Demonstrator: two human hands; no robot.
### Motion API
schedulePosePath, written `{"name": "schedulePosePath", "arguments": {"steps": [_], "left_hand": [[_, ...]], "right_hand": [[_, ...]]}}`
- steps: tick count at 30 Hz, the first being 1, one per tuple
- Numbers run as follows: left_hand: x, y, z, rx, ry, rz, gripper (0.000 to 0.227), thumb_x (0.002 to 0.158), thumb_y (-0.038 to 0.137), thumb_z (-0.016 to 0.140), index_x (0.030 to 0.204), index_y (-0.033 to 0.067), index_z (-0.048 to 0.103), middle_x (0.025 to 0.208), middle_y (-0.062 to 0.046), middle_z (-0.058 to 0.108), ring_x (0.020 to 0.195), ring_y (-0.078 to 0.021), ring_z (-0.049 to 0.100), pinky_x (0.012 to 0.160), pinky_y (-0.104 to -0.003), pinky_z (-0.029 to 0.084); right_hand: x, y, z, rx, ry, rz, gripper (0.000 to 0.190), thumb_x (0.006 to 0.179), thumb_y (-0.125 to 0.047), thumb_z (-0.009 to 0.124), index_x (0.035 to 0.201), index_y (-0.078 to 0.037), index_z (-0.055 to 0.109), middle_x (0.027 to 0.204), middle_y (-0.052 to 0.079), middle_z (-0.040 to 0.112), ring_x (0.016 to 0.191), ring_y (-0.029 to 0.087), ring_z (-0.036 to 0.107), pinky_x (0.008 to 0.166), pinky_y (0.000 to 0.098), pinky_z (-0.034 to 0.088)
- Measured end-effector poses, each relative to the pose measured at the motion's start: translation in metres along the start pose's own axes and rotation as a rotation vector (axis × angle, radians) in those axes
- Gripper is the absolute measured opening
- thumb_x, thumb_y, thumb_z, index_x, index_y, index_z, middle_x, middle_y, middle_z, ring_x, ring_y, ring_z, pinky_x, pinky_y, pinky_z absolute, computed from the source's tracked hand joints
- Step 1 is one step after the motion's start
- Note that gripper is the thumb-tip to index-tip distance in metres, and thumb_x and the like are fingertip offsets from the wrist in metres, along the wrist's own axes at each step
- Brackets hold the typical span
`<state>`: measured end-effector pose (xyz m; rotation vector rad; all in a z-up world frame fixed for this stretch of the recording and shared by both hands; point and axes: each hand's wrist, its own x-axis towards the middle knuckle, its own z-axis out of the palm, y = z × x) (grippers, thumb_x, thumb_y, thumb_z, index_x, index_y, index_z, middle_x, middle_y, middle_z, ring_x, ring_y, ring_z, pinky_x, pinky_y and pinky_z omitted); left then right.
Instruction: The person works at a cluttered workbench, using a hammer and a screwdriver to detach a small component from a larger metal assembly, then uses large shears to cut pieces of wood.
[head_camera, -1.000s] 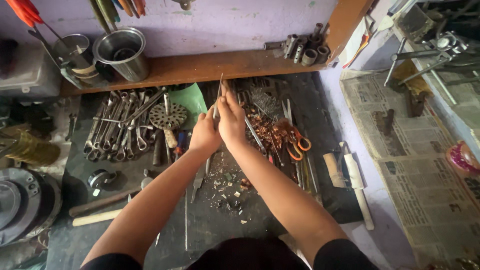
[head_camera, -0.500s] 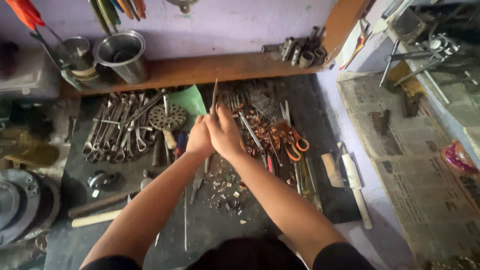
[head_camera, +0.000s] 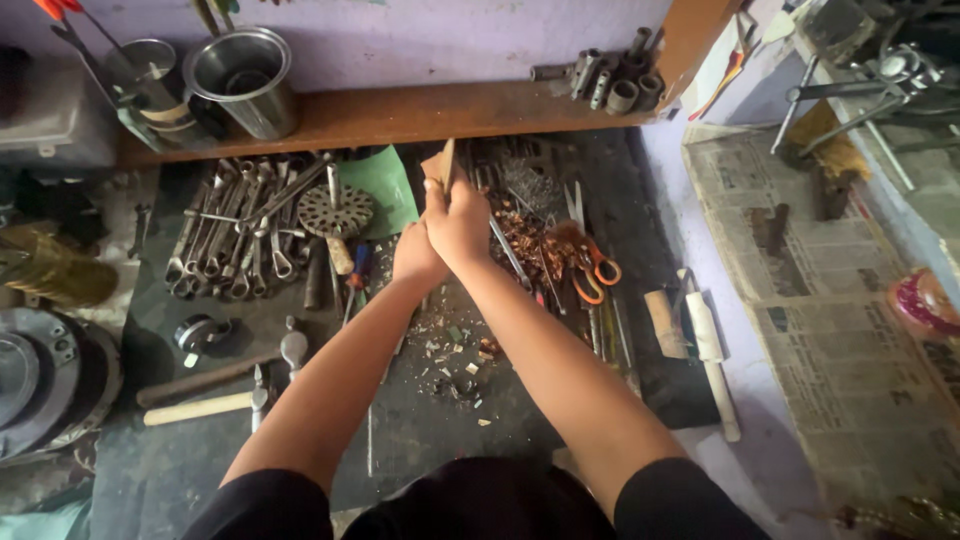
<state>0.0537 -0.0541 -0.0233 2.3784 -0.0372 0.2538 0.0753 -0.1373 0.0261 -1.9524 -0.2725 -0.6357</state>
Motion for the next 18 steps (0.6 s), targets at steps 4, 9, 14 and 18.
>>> {"name": "schedulePosePath", "arguments": {"steps": [4,9,14,18], "left_hand": [[0.003,0.004,-0.005,-0.011,-0.039,-0.103,0.049,0.09,0.041,0.062,0.124,0.0051,0.065,0.116,-0.024,0.072,0.112,-0.0454,0.063,0.096,-0.054,0.049],[0.006,0.008,-0.008,-0.133,0.013,-0.088,0.048,0.086,0.038,0.068,0.119,0.0024,0.064,0.112,-0.028,0.07,0.11,-0.0467,0.063,0.091,-0.053,0.05],[0.004,0.0,0.002,-0.451,0.068,-0.125,0.042,0.088,0.036,0.066,0.116,0.0042,0.067,0.104,-0.023,0.075,0.106,-0.0383,0.072,0.09,-0.044,0.054],[0.016,-0.015,0.013,-0.372,0.101,-0.162,0.041,0.085,0.032,0.068,0.116,0.0046,0.067,0.107,-0.021,0.075,0.109,-0.0344,0.072,0.09,-0.043,0.053]], "right_hand": [[0.005,-0.003,-0.002,-0.171,-0.186,0.22,0.035,0.092,-0.031,0.074,0.11,-0.002,0.07,0.094,0.021,0.076,0.09,0.037,0.074,0.081,0.0464,0.057],[-0.008,-0.007,-0.001,0.209,0.024,-0.043,0.042,0.103,-0.023,0.056,0.139,-0.001,0.058,0.106,0.023,0.072,0.093,0.033,0.074,0.079,0.0402,0.058],[-0.015,0.023,0.002,0.277,-0.112,0.14,0.04,0.108,-0.026,0.056,0.14,-0.003,0.061,0.094,0.015,0.076,0.081,0.019,0.073,0.073,0.0316,0.056],[0.01,0.025,-0.007,0.487,-0.237,0.139,0.043,0.111,-0.026,0.051,0.15,-0.006,0.056,0.094,0.009,0.072,0.08,0.013,0.064,0.072,0.0287,0.053]]}}
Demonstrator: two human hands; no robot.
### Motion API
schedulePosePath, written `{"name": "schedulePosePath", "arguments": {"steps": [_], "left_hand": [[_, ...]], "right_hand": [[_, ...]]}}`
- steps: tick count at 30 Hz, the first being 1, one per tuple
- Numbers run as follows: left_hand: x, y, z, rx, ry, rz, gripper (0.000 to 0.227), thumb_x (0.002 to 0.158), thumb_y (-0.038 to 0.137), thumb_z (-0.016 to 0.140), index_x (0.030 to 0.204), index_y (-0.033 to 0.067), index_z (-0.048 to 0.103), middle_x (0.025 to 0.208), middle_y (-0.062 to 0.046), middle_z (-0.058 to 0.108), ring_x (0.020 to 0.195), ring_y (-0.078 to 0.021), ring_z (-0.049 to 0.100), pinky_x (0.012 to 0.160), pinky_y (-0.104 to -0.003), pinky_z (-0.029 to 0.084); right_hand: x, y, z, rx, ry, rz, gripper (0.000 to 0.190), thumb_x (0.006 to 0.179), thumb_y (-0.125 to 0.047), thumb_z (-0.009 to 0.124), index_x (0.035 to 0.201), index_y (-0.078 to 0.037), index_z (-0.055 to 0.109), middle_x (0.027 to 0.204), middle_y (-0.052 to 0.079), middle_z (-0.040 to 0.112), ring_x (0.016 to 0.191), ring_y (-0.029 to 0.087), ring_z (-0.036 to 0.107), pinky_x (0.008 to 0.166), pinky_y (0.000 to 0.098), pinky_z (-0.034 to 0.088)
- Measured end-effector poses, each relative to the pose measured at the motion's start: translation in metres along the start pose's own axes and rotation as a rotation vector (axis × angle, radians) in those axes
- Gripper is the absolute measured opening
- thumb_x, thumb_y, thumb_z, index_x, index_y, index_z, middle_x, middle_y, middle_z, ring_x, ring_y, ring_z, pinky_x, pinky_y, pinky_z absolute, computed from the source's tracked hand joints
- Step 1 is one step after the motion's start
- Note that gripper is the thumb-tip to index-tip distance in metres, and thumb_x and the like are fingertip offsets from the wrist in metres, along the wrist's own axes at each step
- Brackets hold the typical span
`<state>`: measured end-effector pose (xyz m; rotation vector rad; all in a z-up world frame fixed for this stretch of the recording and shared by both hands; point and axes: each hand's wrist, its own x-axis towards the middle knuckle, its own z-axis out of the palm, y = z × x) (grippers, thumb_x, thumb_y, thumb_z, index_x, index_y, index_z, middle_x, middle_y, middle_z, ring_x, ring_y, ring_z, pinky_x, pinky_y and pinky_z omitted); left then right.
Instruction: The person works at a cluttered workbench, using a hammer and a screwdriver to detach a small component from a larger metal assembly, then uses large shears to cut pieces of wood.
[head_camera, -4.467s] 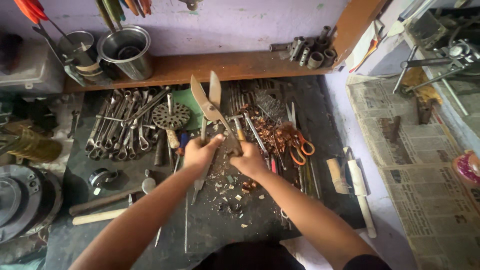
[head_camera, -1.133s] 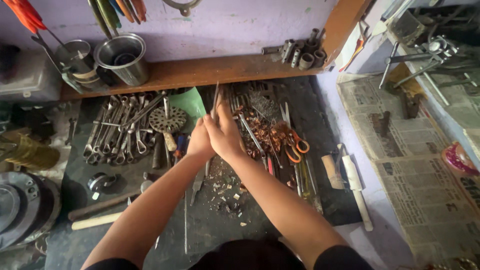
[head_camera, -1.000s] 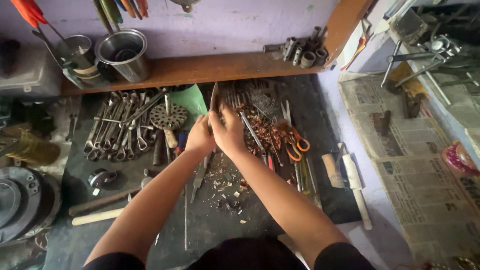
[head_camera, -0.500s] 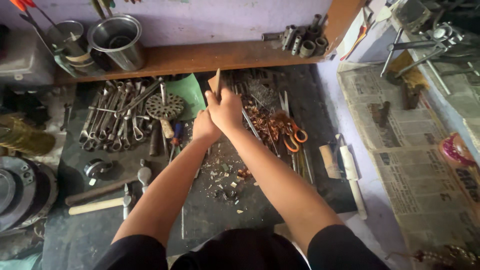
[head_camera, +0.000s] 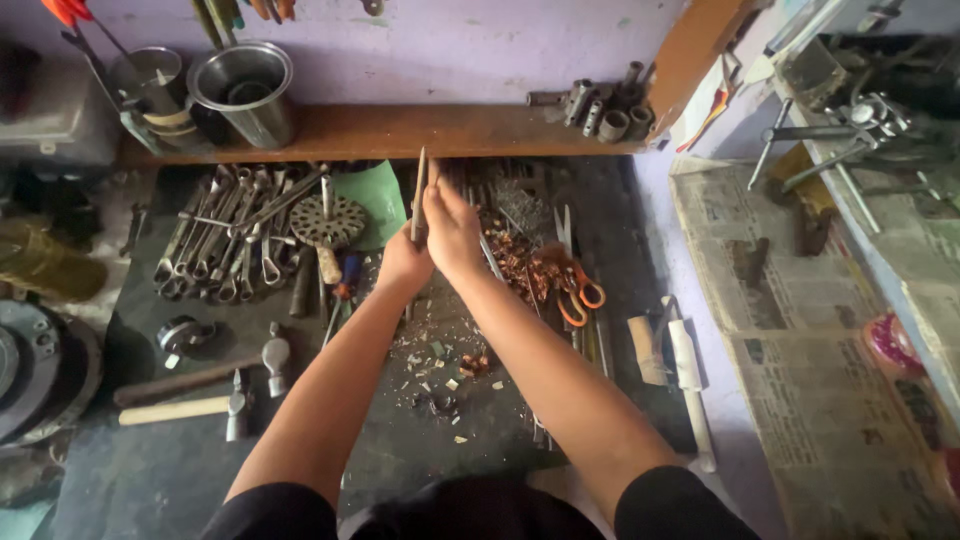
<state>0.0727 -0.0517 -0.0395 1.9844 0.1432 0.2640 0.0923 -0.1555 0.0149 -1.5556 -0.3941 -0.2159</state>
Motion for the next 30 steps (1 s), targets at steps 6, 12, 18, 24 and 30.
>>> {"name": "schedulePosePath", "arguments": {"steps": [6,12,18,24,30], "left_hand": [[0.002,-0.008,-0.003,0.072,-0.008,-0.078,0.047,0.087,0.038,0.072,0.122,0.0066,0.069,0.114,-0.022,0.073,0.116,-0.0367,0.066,0.095,-0.042,0.052],[0.004,-0.008,-0.013,0.044,-0.111,-0.097,0.048,0.082,0.036,0.069,0.121,0.0076,0.068,0.111,-0.019,0.075,0.111,-0.0328,0.071,0.094,-0.041,0.053],[0.021,-0.041,-0.023,0.083,-0.286,-0.055,0.044,0.082,0.035,0.072,0.114,0.0048,0.071,0.106,-0.015,0.078,0.104,-0.0253,0.074,0.087,-0.04,0.056],[0.021,-0.052,-0.021,0.002,-0.33,0.008,0.043,0.084,0.03,0.073,0.117,0.0031,0.07,0.109,-0.013,0.076,0.106,-0.0205,0.069,0.087,-0.037,0.053],[0.017,-0.047,-0.024,-0.006,-0.318,-0.033,0.043,0.083,0.029,0.074,0.116,0.002,0.068,0.105,-0.013,0.076,0.1,-0.018,0.07,0.086,-0.037,0.055]], "right_hand": [[-0.013,0.006,0.006,-0.014,-0.033,-0.024,0.039,0.112,-0.024,0.051,0.147,-0.007,0.056,0.104,0.008,0.07,0.092,0.014,0.065,0.081,0.0283,0.053],[-0.012,-0.006,0.008,-0.063,0.026,-0.275,0.041,0.113,-0.019,0.05,0.15,0.0,0.052,0.137,0.018,0.063,0.126,0.027,0.06,0.105,0.0387,0.048],[-0.036,-0.018,0.015,-0.301,0.037,-0.196,0.032,0.106,-0.021,0.055,0.133,-0.004,0.062,0.12,0.021,0.069,0.111,0.037,0.07,0.093,0.0398,0.054],[-0.029,-0.034,0.019,-0.332,0.118,-0.341,0.025,0.105,-0.019,0.055,0.122,-0.003,0.062,0.118,0.022,0.066,0.105,0.039,0.068,0.09,0.0435,0.054],[-0.035,-0.036,0.019,-0.494,0.119,-0.268,0.019,0.103,-0.02,0.058,0.099,-0.002,0.063,0.104,0.021,0.066,0.092,0.041,0.066,0.077,0.0483,0.052]]}}
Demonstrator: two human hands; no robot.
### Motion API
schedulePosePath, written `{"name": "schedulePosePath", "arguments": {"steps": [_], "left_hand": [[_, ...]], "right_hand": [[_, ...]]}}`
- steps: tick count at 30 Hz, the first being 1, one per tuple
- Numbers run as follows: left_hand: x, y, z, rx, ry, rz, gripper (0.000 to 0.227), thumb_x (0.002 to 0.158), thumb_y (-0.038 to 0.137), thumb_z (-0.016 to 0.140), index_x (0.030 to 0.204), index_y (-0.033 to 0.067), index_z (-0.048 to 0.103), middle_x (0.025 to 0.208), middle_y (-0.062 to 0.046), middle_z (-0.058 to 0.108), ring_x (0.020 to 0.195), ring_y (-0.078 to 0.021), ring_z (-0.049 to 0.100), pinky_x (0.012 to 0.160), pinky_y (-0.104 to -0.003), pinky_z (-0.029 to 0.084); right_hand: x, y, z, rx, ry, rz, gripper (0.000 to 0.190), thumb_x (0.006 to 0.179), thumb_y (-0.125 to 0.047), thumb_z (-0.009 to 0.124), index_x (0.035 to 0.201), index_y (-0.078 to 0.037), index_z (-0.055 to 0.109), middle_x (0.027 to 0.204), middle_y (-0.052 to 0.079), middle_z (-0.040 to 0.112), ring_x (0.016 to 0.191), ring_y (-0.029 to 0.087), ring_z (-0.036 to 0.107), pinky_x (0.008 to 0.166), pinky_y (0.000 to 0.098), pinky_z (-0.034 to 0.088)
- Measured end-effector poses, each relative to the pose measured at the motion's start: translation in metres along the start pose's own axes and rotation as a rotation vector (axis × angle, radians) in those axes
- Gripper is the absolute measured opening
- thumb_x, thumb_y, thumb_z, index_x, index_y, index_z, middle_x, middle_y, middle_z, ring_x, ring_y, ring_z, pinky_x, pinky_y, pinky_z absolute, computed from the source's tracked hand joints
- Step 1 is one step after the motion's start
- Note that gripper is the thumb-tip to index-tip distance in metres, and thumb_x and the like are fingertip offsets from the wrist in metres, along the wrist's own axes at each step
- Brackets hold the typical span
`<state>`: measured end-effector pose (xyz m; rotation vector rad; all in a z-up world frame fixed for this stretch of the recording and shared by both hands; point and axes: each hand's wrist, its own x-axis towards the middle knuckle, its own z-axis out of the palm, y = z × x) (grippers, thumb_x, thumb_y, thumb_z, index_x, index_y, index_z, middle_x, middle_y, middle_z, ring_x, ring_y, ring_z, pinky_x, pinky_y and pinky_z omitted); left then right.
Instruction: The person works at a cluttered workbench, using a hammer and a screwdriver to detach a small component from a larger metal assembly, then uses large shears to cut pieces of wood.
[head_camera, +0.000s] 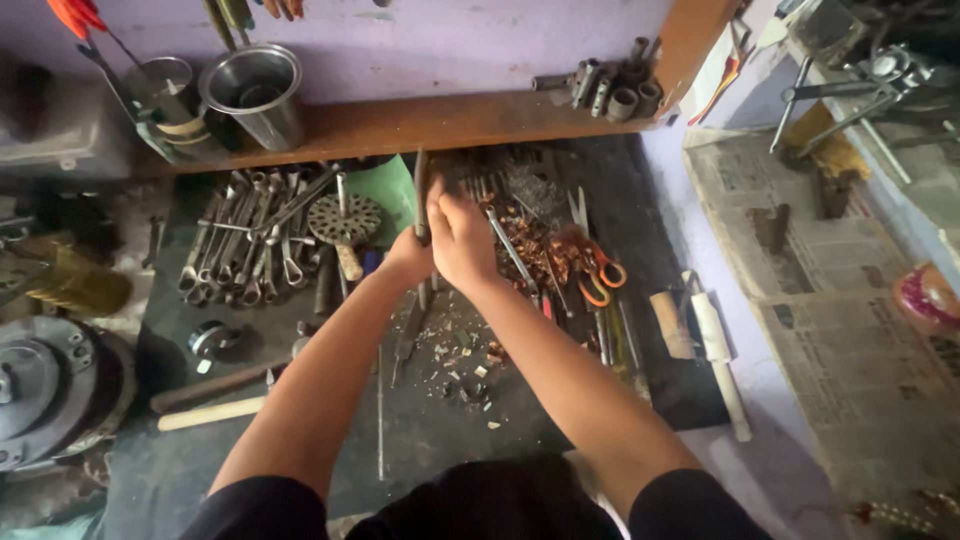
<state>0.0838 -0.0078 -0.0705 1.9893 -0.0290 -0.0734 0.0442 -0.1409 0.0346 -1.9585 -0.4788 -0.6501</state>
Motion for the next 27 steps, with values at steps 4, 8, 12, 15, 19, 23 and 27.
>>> {"name": "schedulePosePath", "arguments": {"steps": [4,8,12,15,19,23,27], "left_hand": [[-0.001,0.012,0.007,-0.012,0.007,0.058,0.04,0.086,0.029,0.071,0.115,0.0027,0.069,0.104,-0.012,0.077,0.1,-0.0172,0.07,0.086,-0.037,0.055],[-0.019,0.013,0.005,0.046,0.019,0.025,0.035,0.085,0.024,0.066,0.112,0.0016,0.07,0.1,-0.017,0.077,0.097,-0.0252,0.073,0.087,-0.039,0.056],[-0.027,0.021,0.01,0.202,0.047,-0.022,0.042,0.084,0.021,0.064,0.123,0.0043,0.063,0.108,-0.024,0.073,0.104,-0.0381,0.07,0.09,-0.046,0.053],[-0.031,0.032,0.013,0.5,0.153,0.22,0.066,0.079,0.02,0.072,0.135,-0.0053,0.049,0.109,-0.033,0.067,0.103,-0.0491,0.063,0.09,-0.052,0.051],[-0.036,0.061,0.001,0.633,0.192,0.146,0.05,0.079,0.03,0.077,0.114,0.0004,0.057,0.103,-0.024,0.07,0.101,-0.0439,0.067,0.089,-0.052,0.053],[-0.043,0.069,-0.019,0.881,0.028,0.159,0.053,0.076,0.036,0.081,0.115,0.0077,0.059,0.106,-0.018,0.071,0.103,-0.0393,0.068,0.087,-0.051,0.054],[-0.056,0.049,-0.017,0.865,-0.037,0.091,0.06,0.074,0.035,0.083,0.124,0.0118,0.059,0.11,-0.017,0.072,0.105,-0.038,0.068,0.088,-0.049,0.055]], "right_hand": [[0.003,0.003,-0.006,-0.004,0.105,-0.111,0.018,0.103,-0.018,0.058,0.102,-0.001,0.062,0.104,0.022,0.066,0.097,0.044,0.064,0.082,0.0487,0.052],[-0.013,0.015,-0.02,-0.044,-0.034,-0.095,0.018,0.103,-0.019,0.058,0.104,-0.004,0.067,0.105,0.017,0.07,0.092,0.034,0.068,0.08,0.0421,0.055],[-0.009,0.035,-0.035,0.24,-0.042,0.181,0.021,0.103,-0.018,0.056,0.113,-0.004,0.068,0.098,0.007,0.071,0.086,0.017,0.066,0.076,0.0328,0.054],[0.009,0.07,-0.049,0.422,0.134,0.308,0.018,0.1,-0.017,0.065,0.106,0.0,0.069,0.087,0.005,0.065,0.08,0.013,0.057,0.07,0.0299,0.046],[-0.015,0.122,-0.076,0.541,0.325,0.274,0.016,0.093,-0.014,0.067,0.101,-0.001,0.07,0.089,0.001,0.071,0.085,0.007,0.067,0.078,0.0218,0.052],[-0.04,0.139,-0.081,0.395,0.26,0.34,0.012,0.091,-0.012,0.071,0.092,-0.002,0.065,0.084,0.002,0.073,0.078,0.006,0.067,0.07,0.0223,0.052],[-0.066,0.12,-0.079,0.084,0.143,0.262,0.014,0.085,-0.011,0.074,0.085,-0.002,0.063,0.083,0.008,0.075,0.077,0.014,0.074,0.069,0.0292,0.058]]}}
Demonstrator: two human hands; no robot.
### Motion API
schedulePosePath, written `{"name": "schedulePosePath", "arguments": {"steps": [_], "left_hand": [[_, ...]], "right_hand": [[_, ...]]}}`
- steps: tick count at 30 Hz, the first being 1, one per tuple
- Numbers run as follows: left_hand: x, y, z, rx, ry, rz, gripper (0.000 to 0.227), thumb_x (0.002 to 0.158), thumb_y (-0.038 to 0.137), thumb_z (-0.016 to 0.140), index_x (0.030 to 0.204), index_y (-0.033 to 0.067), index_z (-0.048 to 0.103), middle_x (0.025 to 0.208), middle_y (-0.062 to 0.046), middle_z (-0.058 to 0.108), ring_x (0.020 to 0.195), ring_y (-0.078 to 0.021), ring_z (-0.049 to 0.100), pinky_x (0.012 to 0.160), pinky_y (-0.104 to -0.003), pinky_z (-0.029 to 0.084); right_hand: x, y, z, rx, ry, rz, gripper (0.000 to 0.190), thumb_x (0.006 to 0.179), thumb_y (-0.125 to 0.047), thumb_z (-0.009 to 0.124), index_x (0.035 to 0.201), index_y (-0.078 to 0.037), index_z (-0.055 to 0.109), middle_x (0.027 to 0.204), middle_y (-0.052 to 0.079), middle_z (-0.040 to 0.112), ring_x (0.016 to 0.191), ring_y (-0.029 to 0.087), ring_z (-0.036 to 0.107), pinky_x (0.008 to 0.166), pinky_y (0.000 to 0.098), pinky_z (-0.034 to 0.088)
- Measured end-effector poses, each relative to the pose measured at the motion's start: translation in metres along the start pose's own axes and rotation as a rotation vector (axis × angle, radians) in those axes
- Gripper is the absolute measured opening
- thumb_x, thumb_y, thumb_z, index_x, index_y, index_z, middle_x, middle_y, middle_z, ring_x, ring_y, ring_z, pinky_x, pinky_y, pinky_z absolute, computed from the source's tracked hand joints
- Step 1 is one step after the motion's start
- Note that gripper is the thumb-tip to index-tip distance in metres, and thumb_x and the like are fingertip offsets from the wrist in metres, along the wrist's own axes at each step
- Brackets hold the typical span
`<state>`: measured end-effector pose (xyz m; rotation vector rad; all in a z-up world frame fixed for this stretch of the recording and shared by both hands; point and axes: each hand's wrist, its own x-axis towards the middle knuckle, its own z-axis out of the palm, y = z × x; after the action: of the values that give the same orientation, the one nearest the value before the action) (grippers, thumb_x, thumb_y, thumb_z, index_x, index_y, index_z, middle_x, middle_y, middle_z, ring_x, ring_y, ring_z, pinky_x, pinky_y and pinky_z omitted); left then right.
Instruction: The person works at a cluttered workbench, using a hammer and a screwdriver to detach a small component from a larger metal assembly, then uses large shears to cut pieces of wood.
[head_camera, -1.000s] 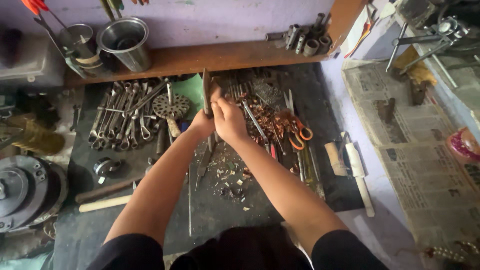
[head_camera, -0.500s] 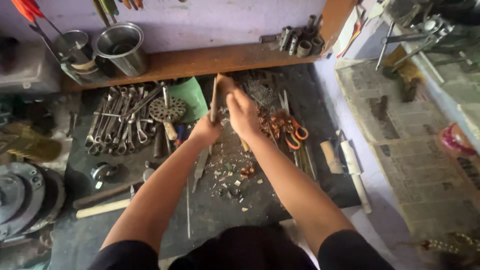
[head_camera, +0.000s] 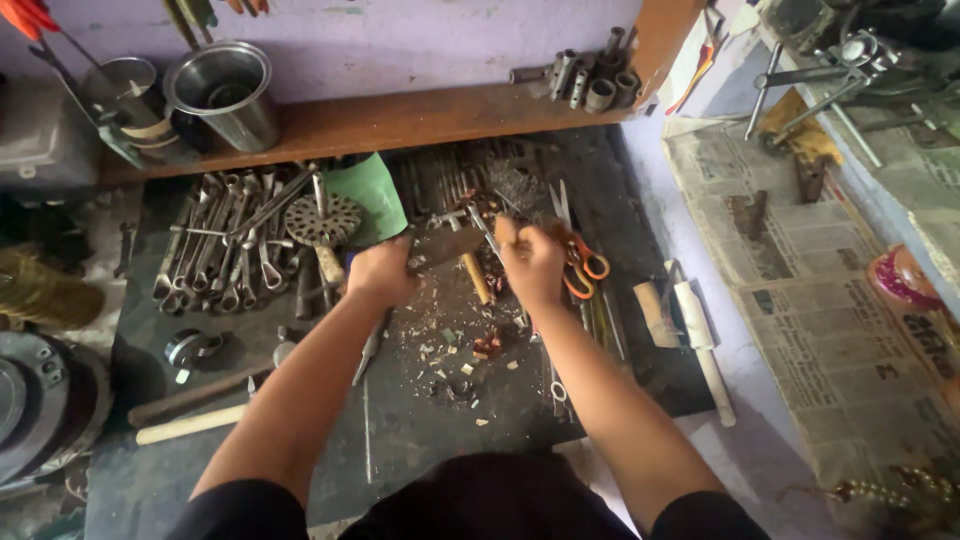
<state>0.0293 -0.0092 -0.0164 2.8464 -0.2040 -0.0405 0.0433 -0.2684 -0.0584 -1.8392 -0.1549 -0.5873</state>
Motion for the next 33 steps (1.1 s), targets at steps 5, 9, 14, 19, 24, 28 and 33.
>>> {"name": "schedulePosePath", "arguments": {"steps": [5,9,14,19,24,28,33], "left_hand": [[-0.013,0.005,0.035,-0.093,-0.223,-0.183,0.077,0.075,0.046,0.085,0.136,0.013,0.053,0.119,-0.015,0.072,0.111,-0.0341,0.07,0.094,-0.046,0.056],[-0.02,0.012,0.05,-0.176,-0.215,-0.243,0.073,0.071,0.046,0.089,0.127,0.0081,0.062,0.116,-0.017,0.072,0.109,-0.0353,0.069,0.092,-0.046,0.056],[-0.018,0.012,0.041,-0.166,-0.218,-0.185,0.055,0.079,0.058,0.073,0.113,0.0159,0.077,0.11,-0.014,0.075,0.106,-0.0336,0.072,0.094,-0.044,0.056],[-0.025,0.012,0.028,0.062,-0.248,-0.217,0.068,0.086,0.065,0.062,0.13,0.0139,0.067,0.133,-0.014,0.064,0.13,-0.0372,0.054,0.105,-0.059,0.046],[-0.037,0.003,-0.001,0.169,-0.361,-0.244,0.09,0.083,0.072,0.06,0.152,0.0192,0.037,0.163,-0.002,0.027,0.148,-0.041,0.013,0.105,-0.083,0.014],[-0.047,0.028,-0.012,0.17,-0.401,-0.153,0.08,0.088,0.067,0.063,0.147,0.0145,0.05,0.153,-0.009,0.048,0.15,-0.0311,0.033,0.117,-0.069,0.026],[-0.044,0.034,0.031,0.034,-0.312,-0.131,0.064,0.086,0.037,0.077,0.139,0.0069,0.058,0.14,-0.017,0.059,0.127,-0.0351,0.061,0.105,-0.044,0.053]], "right_hand": [[-0.016,-0.018,0.004,-0.269,-0.143,-0.265,0.017,0.075,-0.005,0.075,0.08,-0.002,0.059,0.084,0.016,0.067,0.079,0.037,0.068,0.067,0.0428,0.053],[-0.022,-0.021,0.014,-0.341,-0.345,-0.205,0.02,0.071,-0.009,0.077,0.076,-0.003,0.059,0.083,0.016,0.065,0.079,0.04,0.065,0.066,0.0482,0.051],[-0.024,-0.025,0.019,-0.497,-0.534,-0.066,0.014,0.074,-0.013,0.073,0.081,-0.005,0.065,0.092,0.013,0.068,0.085,0.038,0.067,0.072,0.0483,0.053],[-0.021,-0.018,0.019,-0.494,-0.546,-0.119,0.018,0.072,-0.015,0.074,0.083,-0.003,0.065,0.1,0.011,0.07,0.086,0.038,0.067,0.073,0.0486,0.054],[-0.022,-0.004,0.024,-0.434,-0.34,-0.097,0.011,0.082,-0.015,0.073,0.084,-0.006,0.067,0.101,0.013,0.071,0.088,0.036,0.069,0.075,0.0471,0.055],[-0.015,-0.004,0.031,-0.432,-0.213,-0.125,0.012,0.085,-0.011,0.072,0.097,-0.008,0.071,0.096,0.013,0.072,0.091,0.036,0.068,0.076,0.0477,0.055],[-0.014,-0.012,0.044,-0.457,-0.403,-0.365,0.012,0.083,-0.009,0.07,0.096,-0.01,0.071,0.1,0.013,0.072,0.091,0.036,0.068,0.077,0.0463,0.054]]}}
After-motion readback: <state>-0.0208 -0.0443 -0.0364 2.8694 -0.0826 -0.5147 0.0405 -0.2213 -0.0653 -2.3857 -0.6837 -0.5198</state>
